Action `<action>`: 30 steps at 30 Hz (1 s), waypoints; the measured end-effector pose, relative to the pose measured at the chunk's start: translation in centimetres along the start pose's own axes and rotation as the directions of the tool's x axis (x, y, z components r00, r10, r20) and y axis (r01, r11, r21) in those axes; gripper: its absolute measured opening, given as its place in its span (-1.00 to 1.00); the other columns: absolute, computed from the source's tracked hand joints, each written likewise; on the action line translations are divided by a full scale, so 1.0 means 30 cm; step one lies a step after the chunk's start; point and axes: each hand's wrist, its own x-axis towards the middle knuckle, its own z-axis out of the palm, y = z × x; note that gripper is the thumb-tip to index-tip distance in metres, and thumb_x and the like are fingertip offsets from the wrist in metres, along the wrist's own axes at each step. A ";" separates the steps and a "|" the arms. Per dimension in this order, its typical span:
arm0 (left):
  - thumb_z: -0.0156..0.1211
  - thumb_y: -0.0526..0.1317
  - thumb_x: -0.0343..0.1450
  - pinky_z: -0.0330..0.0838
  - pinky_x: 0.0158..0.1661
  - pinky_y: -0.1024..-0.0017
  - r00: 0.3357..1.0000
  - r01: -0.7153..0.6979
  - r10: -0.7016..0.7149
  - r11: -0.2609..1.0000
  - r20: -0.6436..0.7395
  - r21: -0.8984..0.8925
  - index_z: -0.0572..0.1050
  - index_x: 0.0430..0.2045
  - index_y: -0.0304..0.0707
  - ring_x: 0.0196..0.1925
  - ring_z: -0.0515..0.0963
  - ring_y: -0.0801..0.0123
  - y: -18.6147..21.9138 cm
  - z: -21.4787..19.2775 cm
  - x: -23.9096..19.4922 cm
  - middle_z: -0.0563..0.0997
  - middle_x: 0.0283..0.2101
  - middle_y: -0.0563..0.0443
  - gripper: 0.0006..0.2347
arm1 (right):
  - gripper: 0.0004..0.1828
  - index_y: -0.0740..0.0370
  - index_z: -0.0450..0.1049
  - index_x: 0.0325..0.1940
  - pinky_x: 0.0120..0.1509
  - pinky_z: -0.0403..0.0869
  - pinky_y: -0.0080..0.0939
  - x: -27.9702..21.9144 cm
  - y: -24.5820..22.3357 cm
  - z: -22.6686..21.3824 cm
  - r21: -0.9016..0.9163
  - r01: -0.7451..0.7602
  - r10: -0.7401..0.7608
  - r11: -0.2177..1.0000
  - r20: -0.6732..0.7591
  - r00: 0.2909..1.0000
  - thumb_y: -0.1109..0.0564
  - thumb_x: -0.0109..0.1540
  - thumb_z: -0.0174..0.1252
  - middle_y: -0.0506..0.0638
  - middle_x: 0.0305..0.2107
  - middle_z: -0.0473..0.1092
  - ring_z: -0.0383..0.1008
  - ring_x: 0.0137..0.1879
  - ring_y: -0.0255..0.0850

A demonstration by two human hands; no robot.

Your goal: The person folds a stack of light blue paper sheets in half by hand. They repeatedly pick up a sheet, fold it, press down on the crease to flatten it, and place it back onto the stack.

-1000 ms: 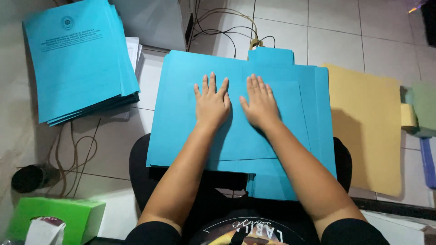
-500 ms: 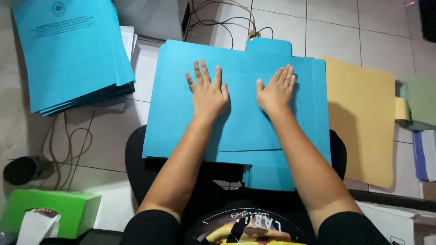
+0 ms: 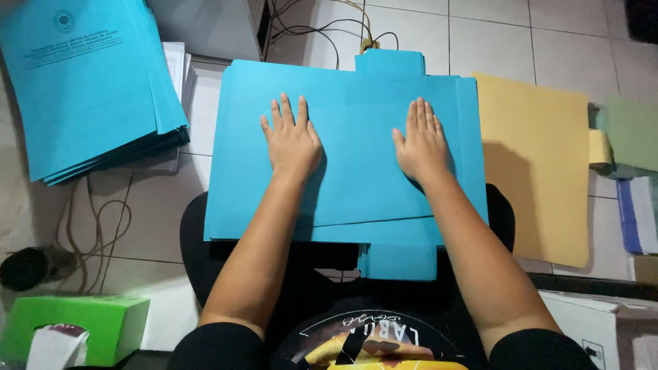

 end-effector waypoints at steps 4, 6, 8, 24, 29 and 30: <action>-0.31 -0.12 0.56 -0.36 0.44 -0.20 0.998 0.060 -0.060 0.998 -0.002 0.005 0.06 0.49 -0.06 0.60 -0.16 -0.06 0.010 -0.008 0.003 -0.06 0.56 -0.26 -0.50 | -0.22 0.41 -0.13 0.60 0.67 -0.23 0.09 -0.161 0.061 -0.021 -0.029 0.009 -0.008 1.000 0.033 0.999 -0.17 0.43 -0.31 0.30 0.55 -0.19 -0.27 0.66 0.12; -0.31 -0.13 0.54 -0.36 0.44 -0.21 0.995 0.097 -0.097 0.995 -0.001 0.011 0.04 0.49 -0.09 0.60 -0.20 -0.07 0.008 0.001 0.006 -0.10 0.56 -0.28 -0.49 | -0.23 0.39 -0.14 0.61 0.67 -0.26 0.09 -0.195 0.087 -0.012 -0.028 0.012 -0.010 1.000 0.060 0.998 -0.15 0.44 -0.34 0.28 0.56 -0.20 -0.28 0.66 0.10; -0.30 -0.14 0.54 -0.37 0.44 -0.22 0.995 0.099 -0.099 0.995 0.003 0.008 0.04 0.49 -0.11 0.60 -0.19 -0.08 0.014 -0.008 -0.004 -0.11 0.56 -0.29 -0.48 | -0.23 0.39 -0.15 0.61 0.68 -0.28 0.09 -0.133 0.117 0.013 -0.039 0.010 -0.008 0.999 0.057 0.998 -0.16 0.44 -0.35 0.28 0.56 -0.21 -0.31 0.67 0.10; -0.36 -0.10 0.57 -0.43 0.40 -0.33 0.997 0.019 -0.019 1.000 0.072 0.003 -0.03 0.50 -0.10 0.59 -0.28 -0.19 -0.001 -0.019 0.011 -0.16 0.56 -0.37 -0.49 | -0.21 0.48 -0.06 0.56 0.64 -0.18 0.26 0.170 -0.427 0.135 -0.013 0.325 -0.325 0.946 -0.052 0.944 -0.13 0.40 -0.16 0.38 0.52 -0.15 -0.24 0.64 0.20; -0.34 -0.07 0.58 -0.43 0.41 -0.30 0.999 -0.029 0.030 0.999 0.042 -0.017 0.04 0.49 -0.07 0.60 -0.23 -0.13 -0.022 -0.027 -0.004 -0.10 0.56 -0.31 -0.50 | -0.18 0.34 -0.07 0.60 0.66 -0.20 0.20 0.174 -0.311 0.083 -0.002 0.279 -0.279 0.960 0.000 0.960 -0.25 0.41 -0.22 0.22 0.55 -0.15 -0.24 0.66 0.11; -0.34 -0.07 0.58 -0.40 0.41 -0.27 0.998 -0.054 0.054 0.998 0.028 -0.012 0.06 0.49 -0.06 0.60 -0.20 -0.09 -0.027 -0.028 -0.005 -0.07 0.56 -0.28 -0.51 | -0.17 0.35 -0.06 0.60 0.66 -0.20 0.18 0.174 -0.276 0.064 -0.038 0.208 -0.209 0.977 -0.023 0.978 -0.27 0.42 -0.23 0.24 0.54 -0.12 -0.22 0.65 0.11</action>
